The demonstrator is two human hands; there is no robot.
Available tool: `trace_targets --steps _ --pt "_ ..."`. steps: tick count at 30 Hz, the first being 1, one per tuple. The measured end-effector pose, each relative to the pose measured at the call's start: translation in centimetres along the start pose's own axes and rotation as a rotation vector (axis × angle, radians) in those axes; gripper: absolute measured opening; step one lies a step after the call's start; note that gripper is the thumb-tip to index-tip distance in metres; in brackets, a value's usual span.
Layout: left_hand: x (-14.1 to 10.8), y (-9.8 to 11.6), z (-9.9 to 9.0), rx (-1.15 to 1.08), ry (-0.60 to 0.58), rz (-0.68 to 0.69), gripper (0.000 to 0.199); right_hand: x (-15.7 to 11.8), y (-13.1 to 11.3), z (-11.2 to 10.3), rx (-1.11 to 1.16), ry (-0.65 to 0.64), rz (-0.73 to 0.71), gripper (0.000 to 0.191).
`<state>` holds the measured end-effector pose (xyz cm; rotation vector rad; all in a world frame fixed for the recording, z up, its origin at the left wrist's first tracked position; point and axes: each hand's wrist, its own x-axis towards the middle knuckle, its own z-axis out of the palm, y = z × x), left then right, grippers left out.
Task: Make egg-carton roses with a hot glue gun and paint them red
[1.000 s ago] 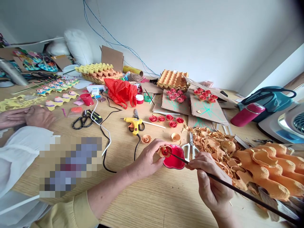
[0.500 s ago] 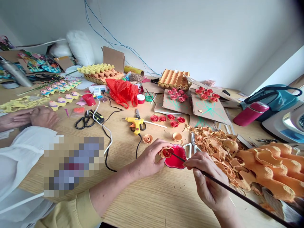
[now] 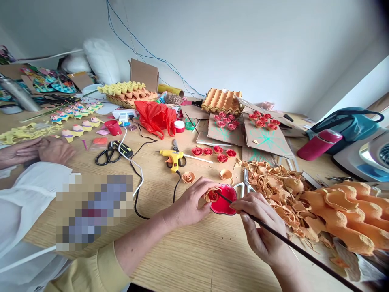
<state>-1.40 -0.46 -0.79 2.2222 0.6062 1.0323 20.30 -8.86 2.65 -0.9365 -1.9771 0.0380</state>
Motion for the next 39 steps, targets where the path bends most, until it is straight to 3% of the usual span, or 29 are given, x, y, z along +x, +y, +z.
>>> trace_targets --steps 26,32,39 --pt "0.4 -0.7 -0.4 0.069 0.059 -0.034 0.057 -0.6 0.5 -0.9 0.076 0.042 0.1 0.022" --pt "0.3 -1.2 -0.4 0.075 0.131 -0.052 0.057 -1.1 0.7 -0.4 0.166 0.128 0.216 0.021" --pt "0.2 -0.7 -0.1 0.048 0.104 -0.102 0.048 -1.5 0.6 1.0 0.066 0.325 0.18 0.021"
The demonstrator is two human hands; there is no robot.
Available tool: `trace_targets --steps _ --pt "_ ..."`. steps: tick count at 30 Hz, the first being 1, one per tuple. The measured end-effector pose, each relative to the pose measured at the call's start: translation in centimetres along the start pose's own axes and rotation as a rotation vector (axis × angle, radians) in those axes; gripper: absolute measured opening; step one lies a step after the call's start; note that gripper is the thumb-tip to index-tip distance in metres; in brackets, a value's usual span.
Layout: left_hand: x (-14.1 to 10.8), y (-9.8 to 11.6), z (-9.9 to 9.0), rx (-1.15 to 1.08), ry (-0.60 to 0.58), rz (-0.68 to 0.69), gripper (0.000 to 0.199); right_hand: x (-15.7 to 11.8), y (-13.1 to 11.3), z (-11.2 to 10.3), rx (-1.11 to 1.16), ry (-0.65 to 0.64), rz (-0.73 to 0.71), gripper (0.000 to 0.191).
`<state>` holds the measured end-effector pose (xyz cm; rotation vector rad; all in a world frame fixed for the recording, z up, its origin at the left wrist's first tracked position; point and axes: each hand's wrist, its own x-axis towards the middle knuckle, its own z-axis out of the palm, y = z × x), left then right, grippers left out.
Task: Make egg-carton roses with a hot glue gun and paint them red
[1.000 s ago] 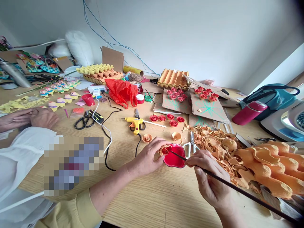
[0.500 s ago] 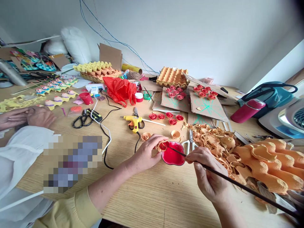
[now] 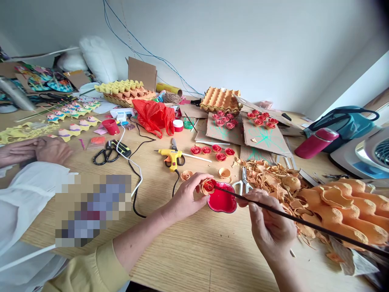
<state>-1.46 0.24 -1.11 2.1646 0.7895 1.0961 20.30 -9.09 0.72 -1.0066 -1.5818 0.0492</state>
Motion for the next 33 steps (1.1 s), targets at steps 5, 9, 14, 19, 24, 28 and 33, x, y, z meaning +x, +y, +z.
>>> trace_targets --steps 5,9,14,19,24,28,33 --pt "-0.4 0.1 0.2 0.026 0.002 0.012 0.052 0.0 -0.4 0.6 -0.043 -0.016 -0.113 0.027" --pt "-0.5 0.4 0.3 0.034 -0.007 0.11 0.055 0.7 -1.6 1.1 -0.081 -0.091 -0.205 0.029" --pt "-0.6 0.5 0.5 0.069 -0.008 0.129 0.049 1.2 -2.4 1.7 -0.16 -0.206 -0.291 0.024" --pt "-0.6 0.2 0.7 0.091 0.012 0.131 0.049 0.9 -2.4 1.8 -0.202 -0.227 -0.337 0.023" --pt "-0.7 0.0 0.7 0.119 0.029 0.108 0.047 0.9 -2.4 1.1 -0.186 -0.175 -0.335 0.026" --pt "-0.7 -0.2 0.7 0.118 0.035 0.111 0.049 0.9 -2.6 0.9 -0.156 -0.144 -0.325 0.027" --pt "-0.7 0.1 0.7 0.115 0.016 0.124 0.044 1.0 -2.6 1.5 -0.154 -0.167 -0.302 0.025"
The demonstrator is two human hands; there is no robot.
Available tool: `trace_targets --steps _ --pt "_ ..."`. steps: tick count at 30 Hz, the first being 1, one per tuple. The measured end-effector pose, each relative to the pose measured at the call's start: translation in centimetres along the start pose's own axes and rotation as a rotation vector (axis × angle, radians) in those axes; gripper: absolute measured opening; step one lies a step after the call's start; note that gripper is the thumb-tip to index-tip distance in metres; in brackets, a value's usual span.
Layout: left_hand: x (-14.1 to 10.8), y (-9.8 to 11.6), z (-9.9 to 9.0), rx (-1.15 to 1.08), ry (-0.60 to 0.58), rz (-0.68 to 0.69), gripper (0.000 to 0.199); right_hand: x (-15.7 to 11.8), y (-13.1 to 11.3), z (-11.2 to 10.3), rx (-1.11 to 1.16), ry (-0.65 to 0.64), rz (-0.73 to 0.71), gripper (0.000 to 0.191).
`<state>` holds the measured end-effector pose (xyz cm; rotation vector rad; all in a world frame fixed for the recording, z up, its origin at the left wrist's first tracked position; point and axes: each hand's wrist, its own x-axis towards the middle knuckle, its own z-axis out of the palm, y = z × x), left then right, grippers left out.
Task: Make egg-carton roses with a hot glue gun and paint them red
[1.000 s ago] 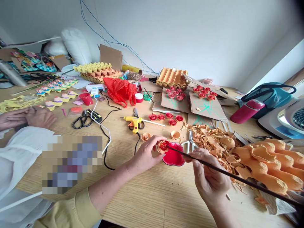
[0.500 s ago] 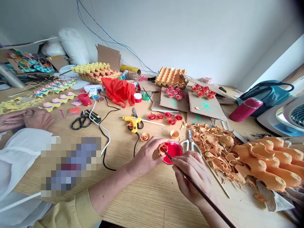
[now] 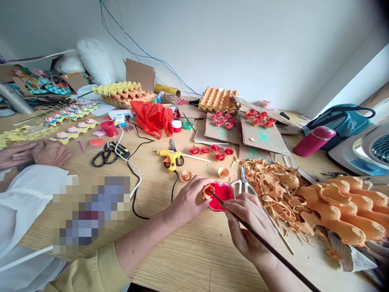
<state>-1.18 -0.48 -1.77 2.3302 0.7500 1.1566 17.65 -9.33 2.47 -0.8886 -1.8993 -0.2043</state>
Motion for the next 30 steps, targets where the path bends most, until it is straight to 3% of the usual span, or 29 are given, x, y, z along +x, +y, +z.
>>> trace_targets --steps 5,17,24,30 --pt "-0.1 0.0 0.0 0.023 -0.011 0.019 0.045 0.4 0.1 0.2 -0.012 0.0 0.002 0.025" --pt "0.1 -0.4 -0.1 -0.009 0.032 -0.077 0.05 0.1 0.9 -1.1 -0.091 0.047 0.02 0.023" --pt "0.2 -0.6 0.0 -0.089 0.056 -0.196 0.048 -0.2 1.8 -0.9 -0.15 -0.058 0.118 0.014" --pt "0.2 -0.6 0.0 -0.104 0.069 -0.212 0.046 -0.7 2.2 -0.3 -0.116 -0.146 0.183 0.013"
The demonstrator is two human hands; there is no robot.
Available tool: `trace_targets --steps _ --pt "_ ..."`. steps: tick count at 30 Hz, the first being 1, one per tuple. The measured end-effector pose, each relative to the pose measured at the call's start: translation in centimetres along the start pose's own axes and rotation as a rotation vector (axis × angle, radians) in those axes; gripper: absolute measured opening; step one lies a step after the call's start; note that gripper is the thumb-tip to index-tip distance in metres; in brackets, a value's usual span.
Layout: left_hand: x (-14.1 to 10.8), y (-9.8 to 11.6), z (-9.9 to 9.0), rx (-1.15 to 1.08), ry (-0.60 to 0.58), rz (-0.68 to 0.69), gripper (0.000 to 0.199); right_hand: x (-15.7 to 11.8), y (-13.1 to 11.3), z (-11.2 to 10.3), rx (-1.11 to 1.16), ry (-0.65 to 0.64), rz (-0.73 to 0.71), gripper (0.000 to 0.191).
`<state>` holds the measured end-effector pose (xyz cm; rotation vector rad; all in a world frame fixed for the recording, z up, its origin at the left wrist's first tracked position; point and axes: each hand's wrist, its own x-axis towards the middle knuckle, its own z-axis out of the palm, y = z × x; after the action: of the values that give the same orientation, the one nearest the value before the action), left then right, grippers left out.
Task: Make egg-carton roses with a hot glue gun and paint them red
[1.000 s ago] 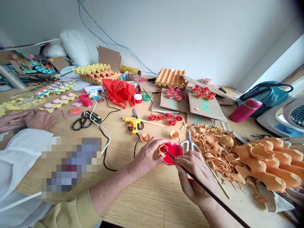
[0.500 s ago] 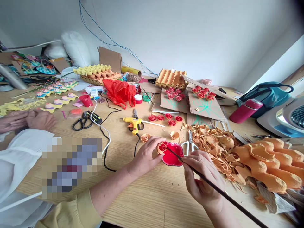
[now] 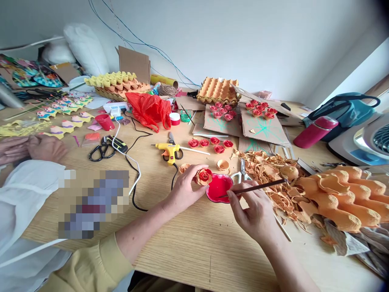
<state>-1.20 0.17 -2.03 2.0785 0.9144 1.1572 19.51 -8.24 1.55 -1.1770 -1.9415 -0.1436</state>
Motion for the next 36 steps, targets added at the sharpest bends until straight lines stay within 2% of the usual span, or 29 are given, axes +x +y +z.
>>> trace_targets --steps 5,12,17,19,28,36 --pt "-0.1 -0.3 0.1 -0.012 -0.003 0.003 0.048 -0.1 0.1 0.0 0.031 -0.018 0.01 0.015" --pt "-0.2 -0.2 0.1 0.01 -0.02 -0.007 0.052 -0.1 0.0 -0.6 -0.03 0.082 0.012 0.013" --pt "-0.3 0.2 0.0 0.055 -0.034 0.031 0.054 -0.2 -0.2 -0.6 0.121 0.25 -0.014 0.017" --pt "-0.3 0.2 0.0 0.077 -0.05 0.054 0.054 -0.1 -0.6 -0.6 0.153 0.268 -0.054 0.022" --pt "-0.6 0.7 0.3 0.096 -0.091 0.164 0.046 0.5 -2.1 -0.3 0.101 0.148 -0.151 0.026" --pt "-0.7 0.6 0.3 0.13 -0.083 0.156 0.047 0.6 -2.4 -0.1 0.069 0.112 -0.213 0.021"
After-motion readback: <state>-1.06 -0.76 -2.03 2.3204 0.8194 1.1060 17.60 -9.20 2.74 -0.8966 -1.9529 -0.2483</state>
